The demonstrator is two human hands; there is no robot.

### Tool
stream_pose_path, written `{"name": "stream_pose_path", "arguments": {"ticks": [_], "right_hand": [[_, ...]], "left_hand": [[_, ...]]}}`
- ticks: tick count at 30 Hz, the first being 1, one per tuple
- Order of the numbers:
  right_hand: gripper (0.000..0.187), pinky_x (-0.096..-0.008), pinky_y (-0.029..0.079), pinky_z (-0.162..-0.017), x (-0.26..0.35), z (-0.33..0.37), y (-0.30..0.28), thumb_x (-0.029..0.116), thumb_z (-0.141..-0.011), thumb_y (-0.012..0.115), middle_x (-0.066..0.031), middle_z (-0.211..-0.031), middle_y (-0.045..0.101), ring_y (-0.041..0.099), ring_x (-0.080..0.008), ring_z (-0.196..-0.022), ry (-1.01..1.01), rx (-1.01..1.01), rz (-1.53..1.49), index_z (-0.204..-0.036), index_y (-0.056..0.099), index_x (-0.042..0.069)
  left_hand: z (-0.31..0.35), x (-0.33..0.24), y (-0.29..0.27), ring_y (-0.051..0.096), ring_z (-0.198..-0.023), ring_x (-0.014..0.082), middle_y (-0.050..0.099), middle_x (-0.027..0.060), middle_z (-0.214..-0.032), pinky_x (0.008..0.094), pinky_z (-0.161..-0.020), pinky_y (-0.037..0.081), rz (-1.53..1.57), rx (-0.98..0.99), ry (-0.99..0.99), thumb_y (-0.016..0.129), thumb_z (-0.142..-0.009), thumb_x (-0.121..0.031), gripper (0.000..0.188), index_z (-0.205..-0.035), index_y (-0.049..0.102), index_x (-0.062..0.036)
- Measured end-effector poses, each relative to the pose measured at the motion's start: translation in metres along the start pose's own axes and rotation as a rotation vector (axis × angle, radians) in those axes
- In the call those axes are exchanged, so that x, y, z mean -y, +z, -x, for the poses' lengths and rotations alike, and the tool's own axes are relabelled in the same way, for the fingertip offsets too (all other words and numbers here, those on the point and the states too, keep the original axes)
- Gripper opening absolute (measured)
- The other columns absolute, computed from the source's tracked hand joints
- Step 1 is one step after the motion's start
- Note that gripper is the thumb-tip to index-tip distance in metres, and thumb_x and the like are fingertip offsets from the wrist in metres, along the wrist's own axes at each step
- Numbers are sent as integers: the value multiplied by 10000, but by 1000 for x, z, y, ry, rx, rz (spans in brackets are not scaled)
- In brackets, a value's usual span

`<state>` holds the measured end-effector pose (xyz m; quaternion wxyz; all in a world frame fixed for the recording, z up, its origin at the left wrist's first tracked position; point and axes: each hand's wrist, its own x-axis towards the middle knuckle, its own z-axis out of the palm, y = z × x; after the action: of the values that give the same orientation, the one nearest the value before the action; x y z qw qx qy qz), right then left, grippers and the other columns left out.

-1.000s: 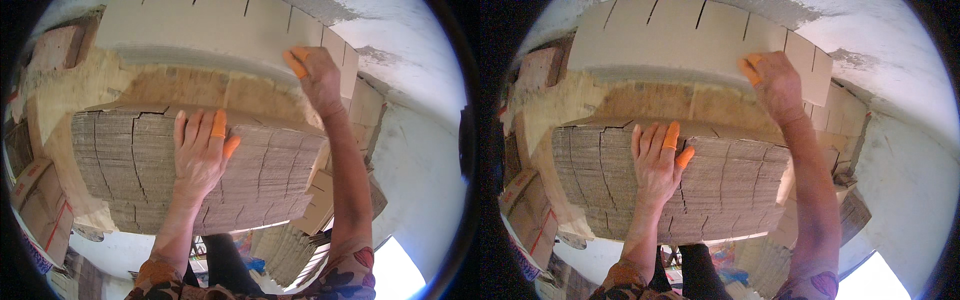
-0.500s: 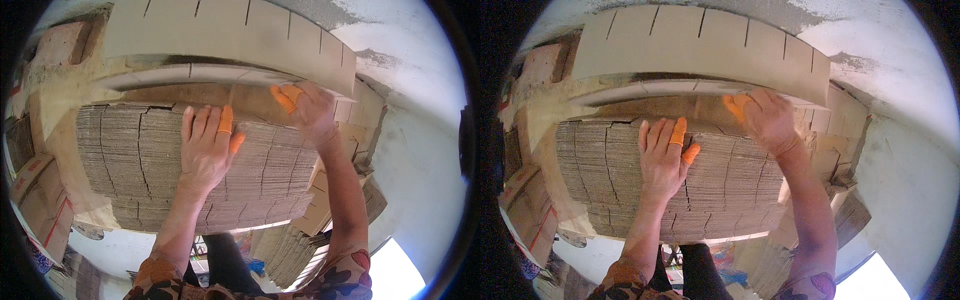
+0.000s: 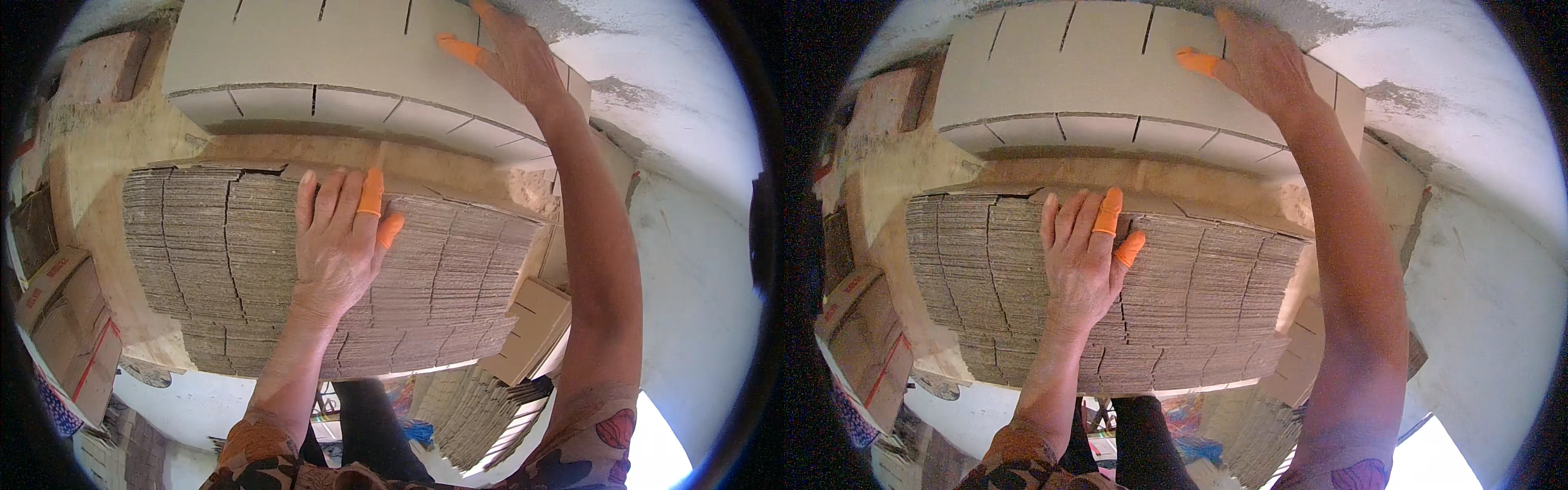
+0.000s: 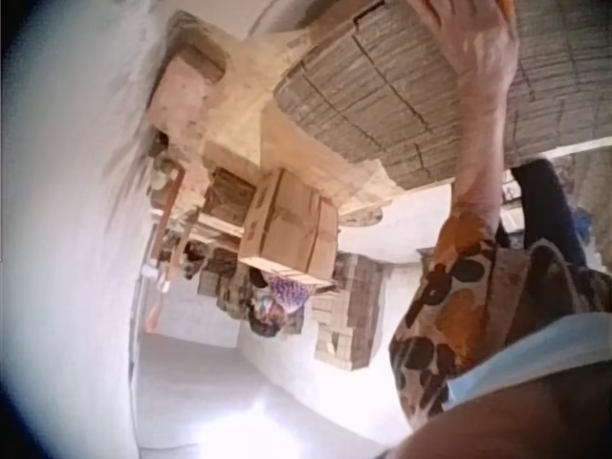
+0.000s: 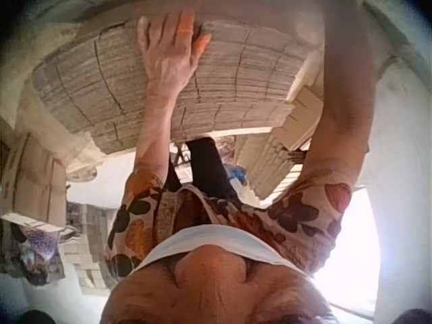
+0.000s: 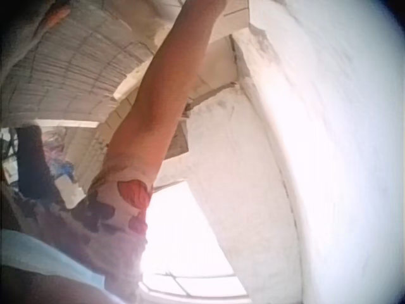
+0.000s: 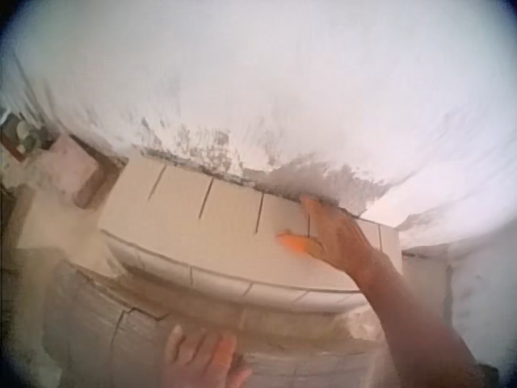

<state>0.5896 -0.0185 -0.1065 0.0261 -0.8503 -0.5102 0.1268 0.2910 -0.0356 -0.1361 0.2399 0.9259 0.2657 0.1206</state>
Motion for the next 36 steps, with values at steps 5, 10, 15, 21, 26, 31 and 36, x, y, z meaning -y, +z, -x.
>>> {"name": "stream_pose_path", "arguments": {"ticks": [5,10,15,21,26,31,36], "right_hand": [[1036,-400,385,-1015,-4,-16,-27,552,-597,781,-236,-1341,465,446,-364,-1240,42,384,-201,-1358,376,-22],[1027,-392,391,-1011,0,-19,-13,526,-579,790,-245,-1327,470,454,-359,-1233,-19,457,24,-1359,388,-6],[729,-371,410,-903,12,-7,-21,374,-635,805,-175,-1129,547,524,-288,-1054,11,477,-43,-1209,498,45],[732,-333,460,-811,21,29,-8,350,-513,870,-128,-993,638,604,-237,-931,-73,214,-219,-1107,573,42],[631,-357,464,-797,39,64,-15,336,-662,806,-130,-1013,607,580,-290,-922,-538,-103,51,-1150,561,19],[551,-362,447,-836,39,92,27,317,-766,720,-137,-1041,592,558,-303,-957,-332,167,-339,-1202,565,18],[529,-384,471,-861,61,99,26,376,-828,640,-207,-1096,611,593,-340,-1002,-221,286,-584,-1189,569,-5]], "left_hand": [[0,-1,0,493,-1118,316,552,137,-1154,544,-1057,282,-2,-2,3,630,-838,-366,548,-1262,513,-39],[0,-2,0,489,-1128,314,545,144,-1169,540,-1060,280,6,0,4,630,-835,-378,548,-1251,518,-39],[0,-1,1,487,-1128,312,533,140,-1186,538,-1062,276,20,-12,5,637,-835,-354,524,-1239,520,-41],[1,5,6,487,-1089,323,503,124,-1224,514,-1002,324,183,-108,14,687,-802,-283,513,-1240,523,-74],[0,4,2,470,-1057,331,496,121,-1220,489,-948,362,161,-126,-6,696,-796,-280,553,-1274,497,-84],[2,1,3,460,-1094,342,486,131,-1250,491,-946,373,136,-93,25,696,-802,-290,577,-1287,488,-57],[3,2,1,424,-1204,357,519,154,-1229,510,-1012,326,152,-238,44,677,-823,-329,536,-1234,535,-16]]}}
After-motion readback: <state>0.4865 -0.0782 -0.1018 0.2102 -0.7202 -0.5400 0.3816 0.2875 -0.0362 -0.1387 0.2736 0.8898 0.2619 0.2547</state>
